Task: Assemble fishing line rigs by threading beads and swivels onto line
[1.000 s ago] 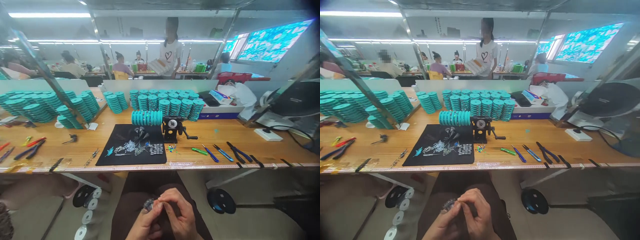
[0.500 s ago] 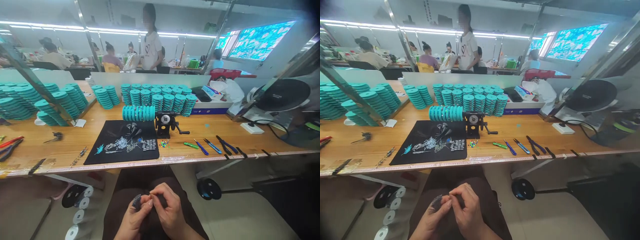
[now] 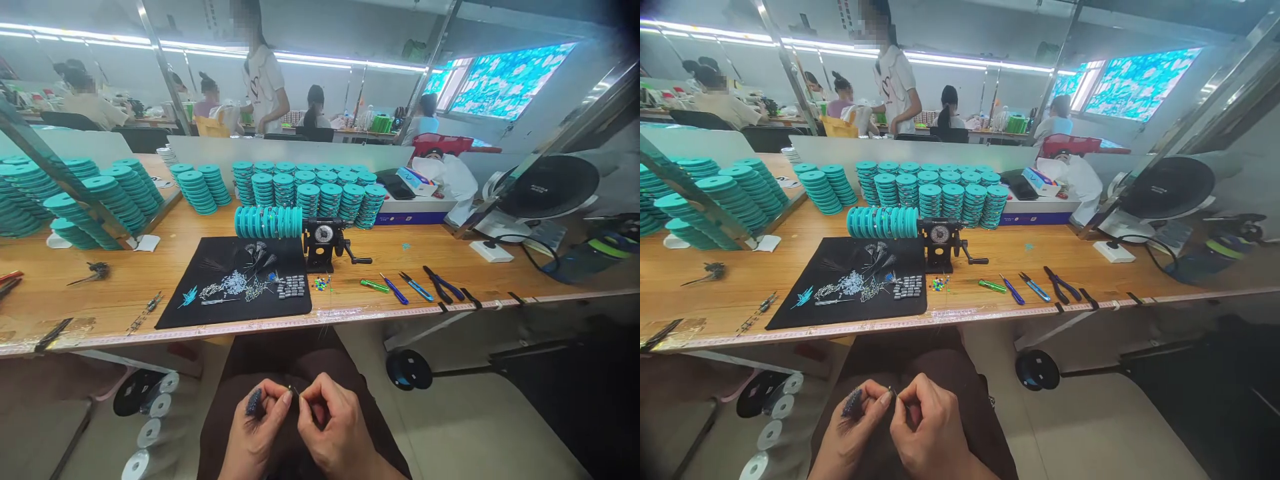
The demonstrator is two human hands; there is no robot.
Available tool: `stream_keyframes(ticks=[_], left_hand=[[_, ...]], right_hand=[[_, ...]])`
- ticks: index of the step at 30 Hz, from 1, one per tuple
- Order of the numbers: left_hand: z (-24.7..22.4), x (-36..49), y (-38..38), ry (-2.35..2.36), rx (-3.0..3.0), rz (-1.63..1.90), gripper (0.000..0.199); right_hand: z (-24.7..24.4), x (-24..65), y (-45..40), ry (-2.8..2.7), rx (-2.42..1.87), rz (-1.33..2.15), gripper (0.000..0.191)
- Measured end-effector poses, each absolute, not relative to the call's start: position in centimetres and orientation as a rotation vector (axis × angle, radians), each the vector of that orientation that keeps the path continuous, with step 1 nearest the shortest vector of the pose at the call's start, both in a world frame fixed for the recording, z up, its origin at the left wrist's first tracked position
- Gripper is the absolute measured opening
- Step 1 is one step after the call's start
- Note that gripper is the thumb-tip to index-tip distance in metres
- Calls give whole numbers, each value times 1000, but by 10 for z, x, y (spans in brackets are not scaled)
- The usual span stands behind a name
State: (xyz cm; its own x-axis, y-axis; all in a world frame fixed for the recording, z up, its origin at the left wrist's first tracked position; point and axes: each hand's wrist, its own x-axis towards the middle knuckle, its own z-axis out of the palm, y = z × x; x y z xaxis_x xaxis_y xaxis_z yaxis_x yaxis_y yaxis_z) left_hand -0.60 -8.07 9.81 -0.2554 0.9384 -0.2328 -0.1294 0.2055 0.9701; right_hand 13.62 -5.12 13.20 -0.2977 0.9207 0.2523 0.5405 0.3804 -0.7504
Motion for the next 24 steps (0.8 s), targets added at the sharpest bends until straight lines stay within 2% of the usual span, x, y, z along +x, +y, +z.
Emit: stream_keyframes(ticks=[17,24], left_hand=[[106,1,-82,1580,982,1280,37],[112,2,-82,1664,1075,1271,30]], right_hand=[[129,136,-52,-1983,-1277,720,12],[131,138,-50,-1911,-1273,796,11]])
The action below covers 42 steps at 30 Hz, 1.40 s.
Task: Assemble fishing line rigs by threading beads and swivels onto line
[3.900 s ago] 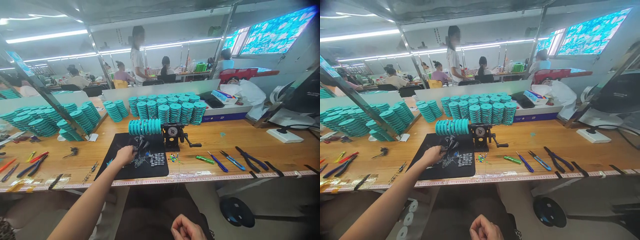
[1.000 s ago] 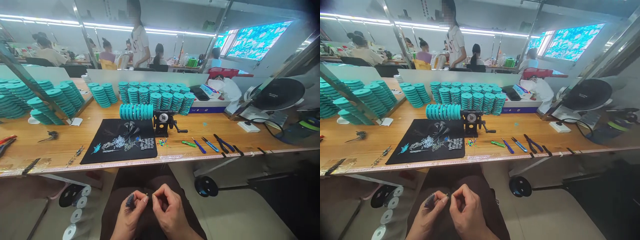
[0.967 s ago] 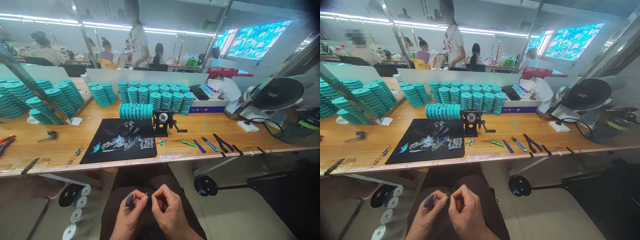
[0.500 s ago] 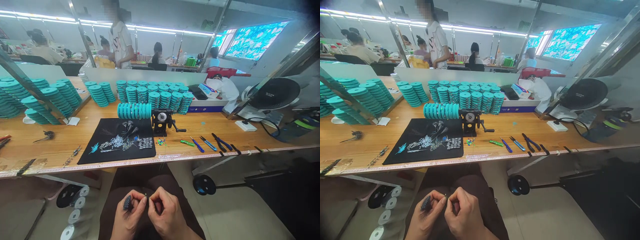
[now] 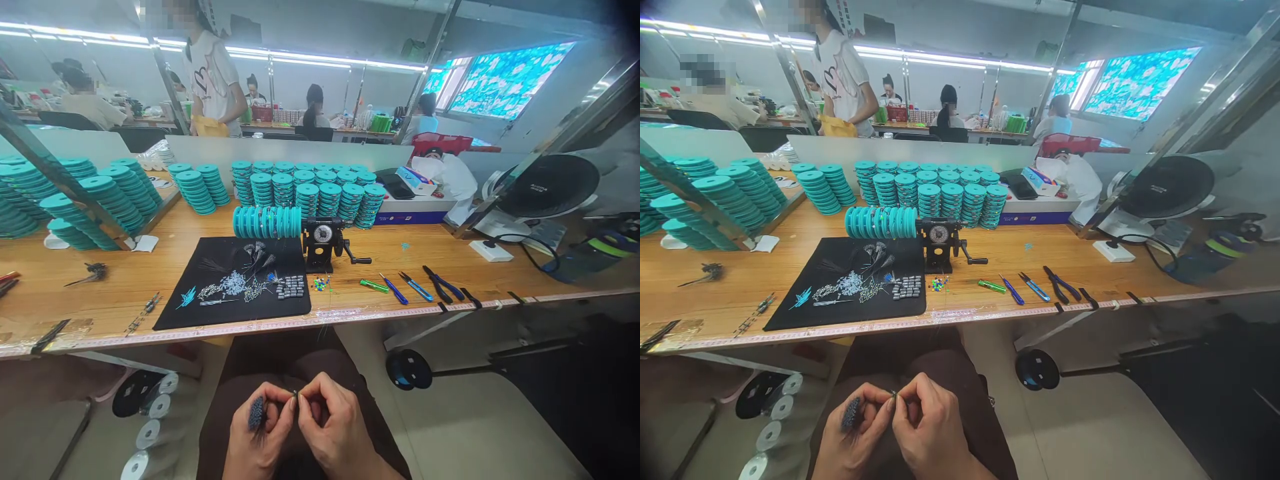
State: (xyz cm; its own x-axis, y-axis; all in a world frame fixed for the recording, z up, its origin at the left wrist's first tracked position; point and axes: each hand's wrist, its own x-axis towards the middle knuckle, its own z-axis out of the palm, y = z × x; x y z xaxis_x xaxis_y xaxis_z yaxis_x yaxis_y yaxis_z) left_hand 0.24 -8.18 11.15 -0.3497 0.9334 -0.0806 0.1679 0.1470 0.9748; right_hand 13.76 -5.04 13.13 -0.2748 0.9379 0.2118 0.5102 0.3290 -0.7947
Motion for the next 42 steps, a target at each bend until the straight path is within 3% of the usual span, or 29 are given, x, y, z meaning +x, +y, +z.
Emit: stream_keyframes(ticks=[5,8,15,19,22,24,29,32,37,40,42], left_hand=[[113,-1,-84,1664,1448,1397,4],[114,-7,-83,1612,1567,1468,13],[129,-22,-76,1557,1579,1250,13],[134,-34,-72,1581,1689,1295,14],[136,-46,-71,1680,1777,1267,12],[137,-49,-72,1681,1805,1221,9],[144,-31,-75,1590,1718,1216,7],[149,-20,-75,1617,1665,1220,5],[149,-23,-72,1631,1450,1079,9],[137,-29,-72,1392,1154,1086,44],[128,-30,-72,1221,947,1109,48]], right_hand=[[139,140,-43,-1763,-1221,1167,15],[138,143,-38,-1607,-1226,1386,16],[133,143,-35,-1450,-1160,1679,19],[133,162,-23,-1837,-1203,1381,9],[135,188,-11,-2200,-1294,815,16],[140,197,-9,-2237,-1318,668,20],[155,170,-21,-1825,-1171,1344,29],[153,150,-29,-1665,-1096,1587,14],[147,151,-30,-1855,-1175,1297,13],[148,159,-25,-1942,-1213,924,11],[149,162,-23,-1893,-1210,897,10]])
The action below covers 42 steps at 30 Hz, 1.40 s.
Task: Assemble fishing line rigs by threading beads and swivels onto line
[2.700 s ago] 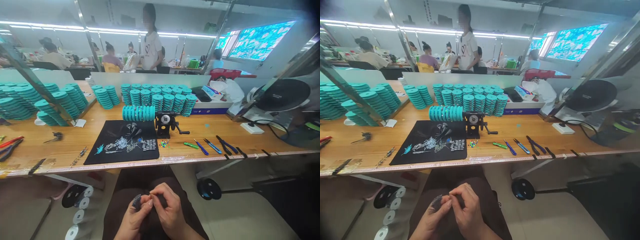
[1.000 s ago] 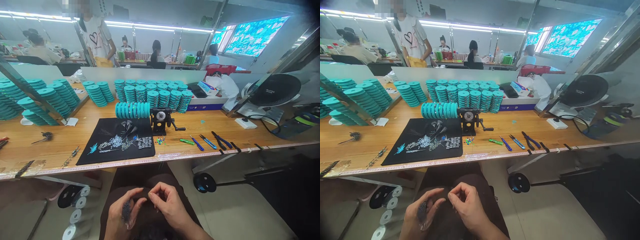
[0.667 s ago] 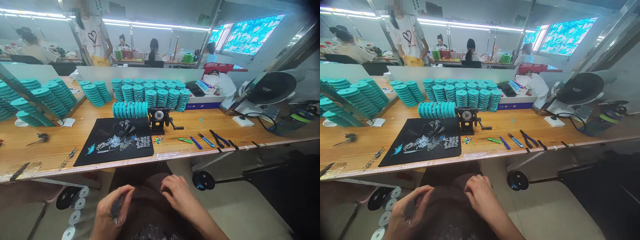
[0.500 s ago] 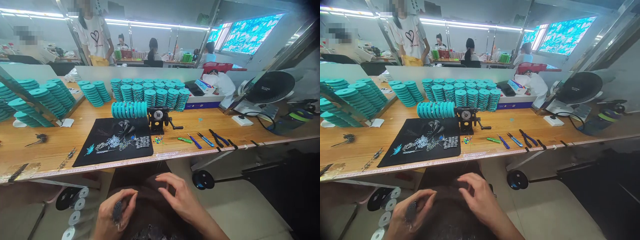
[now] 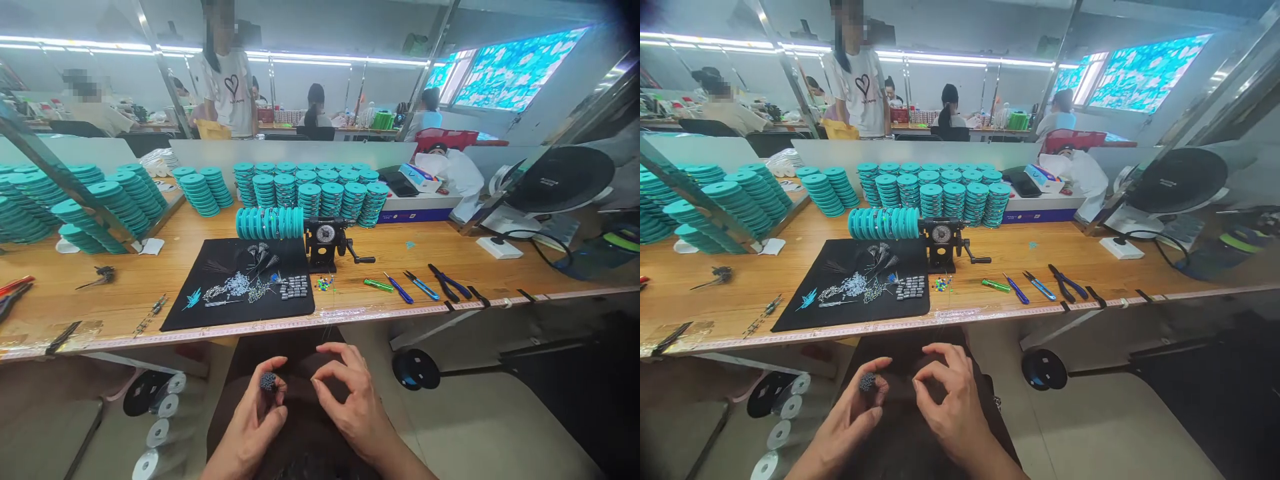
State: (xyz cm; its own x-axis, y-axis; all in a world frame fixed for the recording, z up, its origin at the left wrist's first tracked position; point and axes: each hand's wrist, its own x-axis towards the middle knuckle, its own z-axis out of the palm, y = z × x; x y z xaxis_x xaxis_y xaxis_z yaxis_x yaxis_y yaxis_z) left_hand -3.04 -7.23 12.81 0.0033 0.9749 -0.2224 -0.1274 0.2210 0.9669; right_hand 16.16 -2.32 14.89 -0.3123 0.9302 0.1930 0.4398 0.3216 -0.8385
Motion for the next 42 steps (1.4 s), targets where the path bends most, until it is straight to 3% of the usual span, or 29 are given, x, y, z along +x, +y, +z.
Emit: stream_keyframes(ticks=[3,6,16,27,36,42], left_hand=[[119,-30,-74,1175,800,1085,28],[119,-28,-76,1219,914,995,28],[128,-26,-81,1406,957,1095,29],[141,-21,-80,1393,931,1093,28],[138,-23,-79,1435,1002,1044,28],[135,-23,-78,1411,1010,988,29]], right_hand=[[147,160,-23,-1733,-1192,1178,11],[143,153,-28,-1609,-1212,1359,15],[141,138,-35,-1852,-1283,1188,9],[124,144,-33,-1855,-1248,1205,21],[128,144,-31,-1550,-1085,1574,13],[130,144,-31,-1562,-1084,1547,13]])
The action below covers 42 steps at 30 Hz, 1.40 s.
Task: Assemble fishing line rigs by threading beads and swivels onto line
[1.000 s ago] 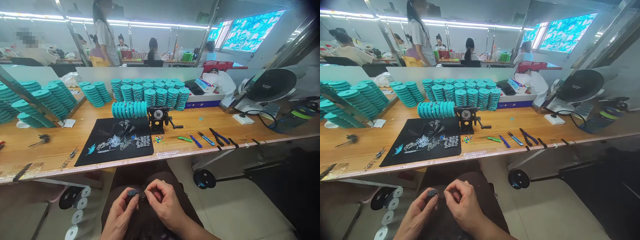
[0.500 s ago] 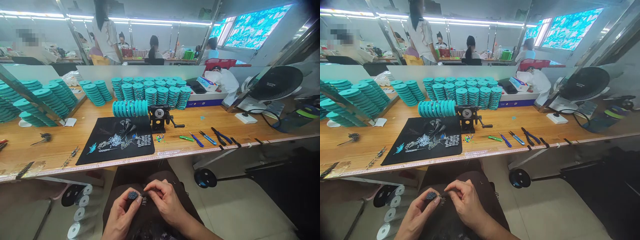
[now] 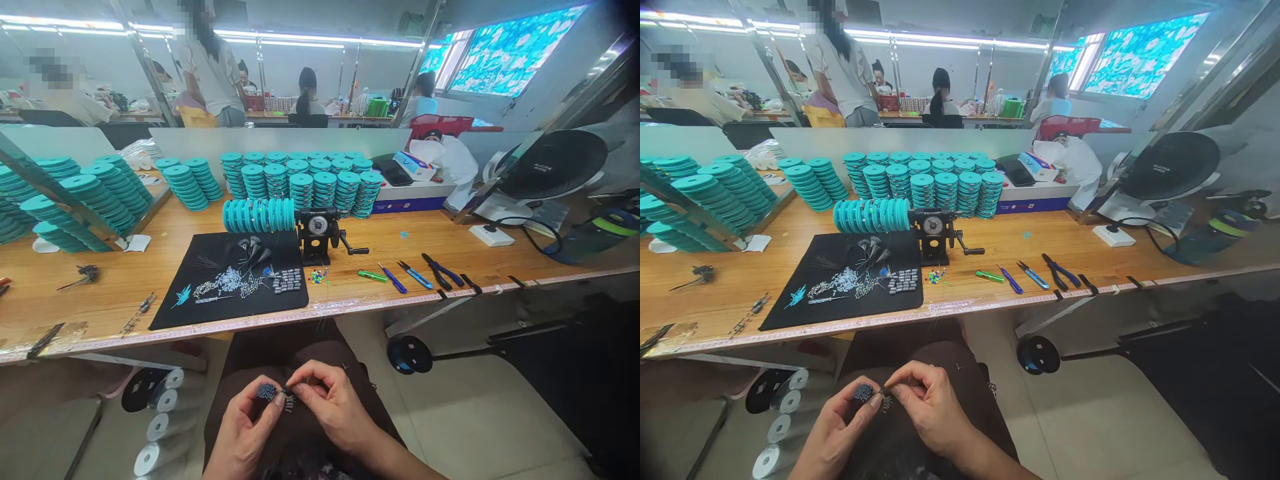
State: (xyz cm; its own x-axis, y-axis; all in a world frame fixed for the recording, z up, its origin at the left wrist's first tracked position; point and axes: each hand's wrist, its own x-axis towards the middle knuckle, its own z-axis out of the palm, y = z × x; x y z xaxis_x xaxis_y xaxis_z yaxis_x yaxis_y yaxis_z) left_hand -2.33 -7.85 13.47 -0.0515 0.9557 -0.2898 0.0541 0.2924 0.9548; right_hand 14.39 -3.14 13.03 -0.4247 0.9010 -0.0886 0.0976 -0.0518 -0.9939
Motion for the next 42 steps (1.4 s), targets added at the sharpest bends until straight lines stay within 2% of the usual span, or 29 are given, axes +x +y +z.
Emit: stream_keyframes(ticks=[6,12,21,26,28,31,32,35,36,42], left_hand=[[136,-22,-78,1448,1017,1034,29],[133,-23,-78,1385,960,996,30],[104,-14,-83,868,328,1024,30],[105,-13,-80,892,422,972,29],[111,-13,-78,1001,641,968,31],[121,-12,-76,1201,962,931,54],[123,-12,-76,1276,1018,933,53],[127,-11,-77,1493,1153,974,23],[127,-12,-78,1548,1215,969,19],[122,-16,-79,1701,1398,967,19]], right_hand=[[128,146,-31,-1714,-1192,1355,13],[128,144,-34,-1562,-1086,1546,18],[129,145,-28,-1491,-990,1807,26],[128,142,-27,-1179,-917,2065,32],[124,140,-27,-1100,-959,2017,33],[118,139,-29,-1244,-1089,1823,34],[117,139,-29,-1307,-1122,1758,33],[116,139,-34,-1440,-1186,1590,26],[117,139,-35,-1464,-1201,1547,24],[122,135,-40,-1559,-1216,1450,19]])
